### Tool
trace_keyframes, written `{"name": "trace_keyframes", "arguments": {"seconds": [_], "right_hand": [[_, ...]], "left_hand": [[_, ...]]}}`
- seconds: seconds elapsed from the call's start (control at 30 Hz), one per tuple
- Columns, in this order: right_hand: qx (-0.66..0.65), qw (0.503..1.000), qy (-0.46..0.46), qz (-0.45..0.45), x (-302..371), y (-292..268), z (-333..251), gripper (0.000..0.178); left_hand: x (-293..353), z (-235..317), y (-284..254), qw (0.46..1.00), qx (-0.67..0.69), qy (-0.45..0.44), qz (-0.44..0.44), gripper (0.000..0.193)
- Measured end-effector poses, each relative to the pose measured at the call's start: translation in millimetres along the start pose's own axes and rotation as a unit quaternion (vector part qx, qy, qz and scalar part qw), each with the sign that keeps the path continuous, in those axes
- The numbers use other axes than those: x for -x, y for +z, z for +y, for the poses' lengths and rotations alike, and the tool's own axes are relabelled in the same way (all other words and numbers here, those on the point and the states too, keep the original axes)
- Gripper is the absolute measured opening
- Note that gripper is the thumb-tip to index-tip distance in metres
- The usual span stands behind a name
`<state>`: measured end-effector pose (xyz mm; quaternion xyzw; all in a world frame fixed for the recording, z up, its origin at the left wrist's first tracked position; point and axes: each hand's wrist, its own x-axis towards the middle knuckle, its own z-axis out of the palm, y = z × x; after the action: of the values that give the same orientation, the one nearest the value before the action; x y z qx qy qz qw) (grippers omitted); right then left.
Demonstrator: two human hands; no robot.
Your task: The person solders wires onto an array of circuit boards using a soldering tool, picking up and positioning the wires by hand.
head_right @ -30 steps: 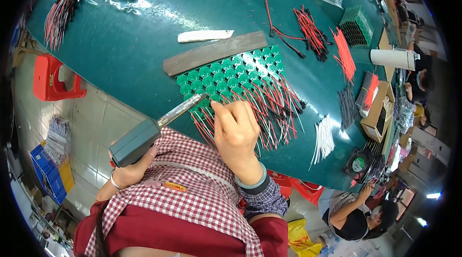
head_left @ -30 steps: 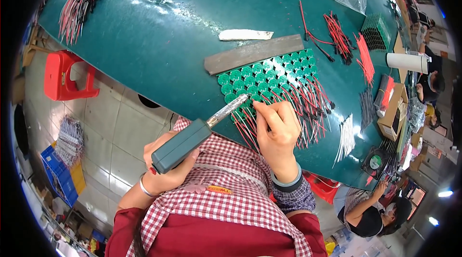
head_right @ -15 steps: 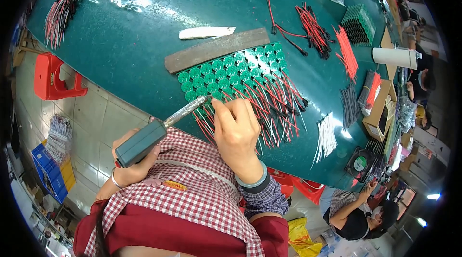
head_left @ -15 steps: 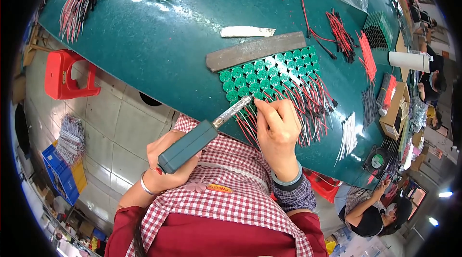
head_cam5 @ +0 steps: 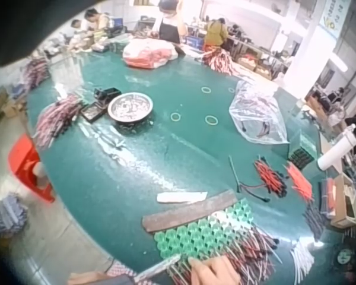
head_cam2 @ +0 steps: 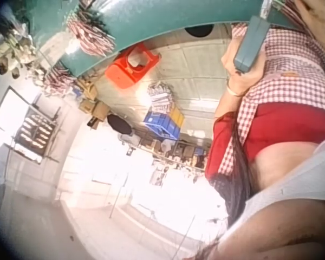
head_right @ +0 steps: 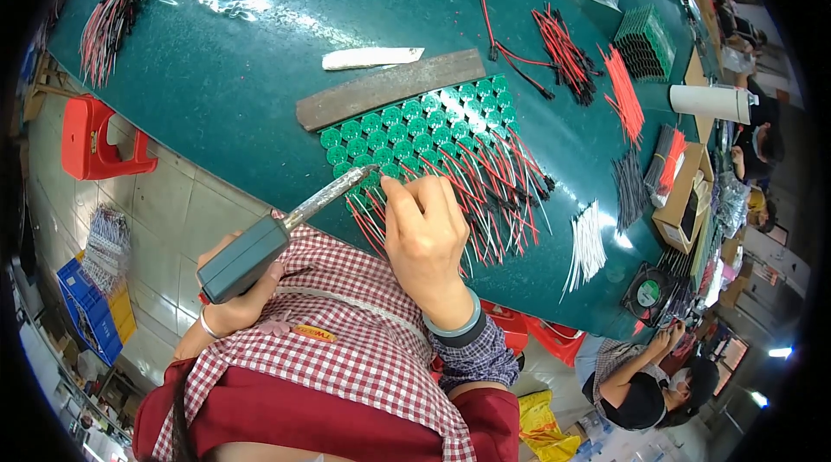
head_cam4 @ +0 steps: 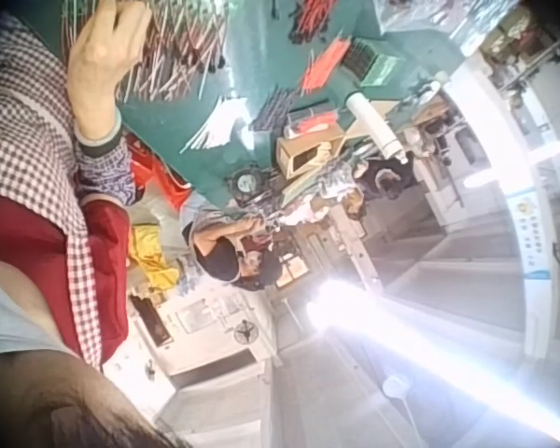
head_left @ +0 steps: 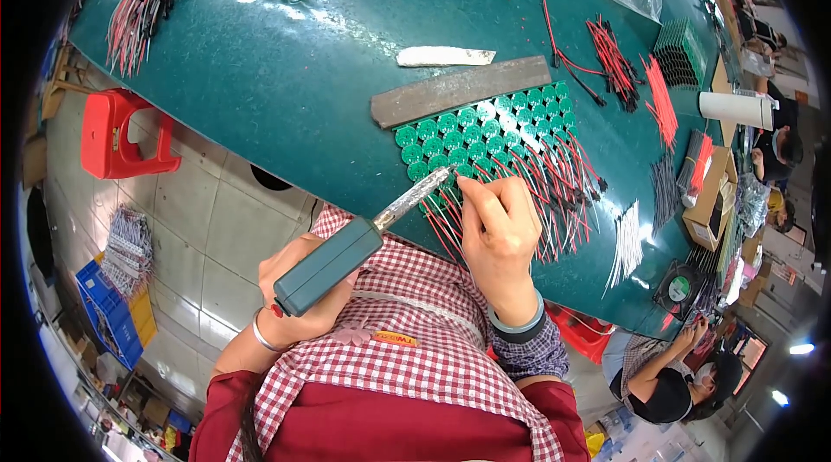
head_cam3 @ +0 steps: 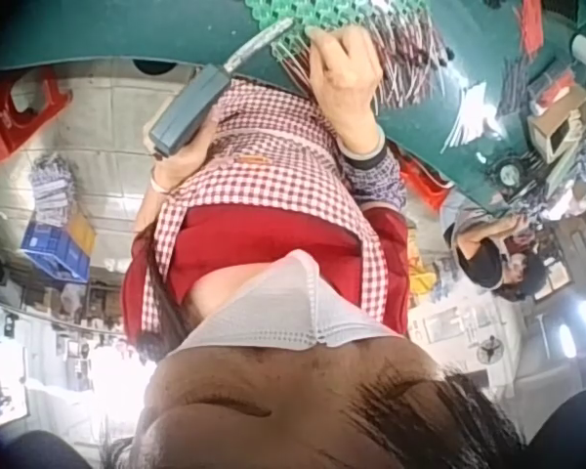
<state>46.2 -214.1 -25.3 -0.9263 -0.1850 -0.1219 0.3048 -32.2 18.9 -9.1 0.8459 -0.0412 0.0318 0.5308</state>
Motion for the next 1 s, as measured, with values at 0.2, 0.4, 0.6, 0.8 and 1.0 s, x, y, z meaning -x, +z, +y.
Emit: {"name": "trace_keyframes", "arguments": {"seconds": [0.2, 0.4, 0.6, 0.8, 1.0], "right_hand": [[-0.002, 1.0, 0.006, 0.007, -1.7, 1.4, -2.6, 0.026], [-0.024, 0.999, 0.023, 0.037, -1.3, 4.7, -2.2, 0.025], [-0.012, 0.999, 0.024, 0.034, -3.8, 6.2, -3.7, 0.024], [-0.001, 0.999, 0.018, 0.031, -3.6, 7.1, -3.9, 0.024], [0.003, 0.999, 0.016, 0.027, -3.2, 7.2, -5.1, 0.023]], "left_hand": [[1.6, 0.4, 0.3, 1.0, 0.007, -0.022, 0.0, 0.025], [0.4, 0.6, -0.1, 1.0, 0.005, -0.022, -0.004, 0.025], [0.2, -1.3, 1.7, 1.0, 0.013, -0.025, -0.003, 0.024], [0.4, -5.2, 2.7, 1.0, 0.018, -0.014, -0.008, 0.022], [0.3, -4.0, -0.7, 1.0, 0.006, -0.015, -0.024, 0.022]]}}
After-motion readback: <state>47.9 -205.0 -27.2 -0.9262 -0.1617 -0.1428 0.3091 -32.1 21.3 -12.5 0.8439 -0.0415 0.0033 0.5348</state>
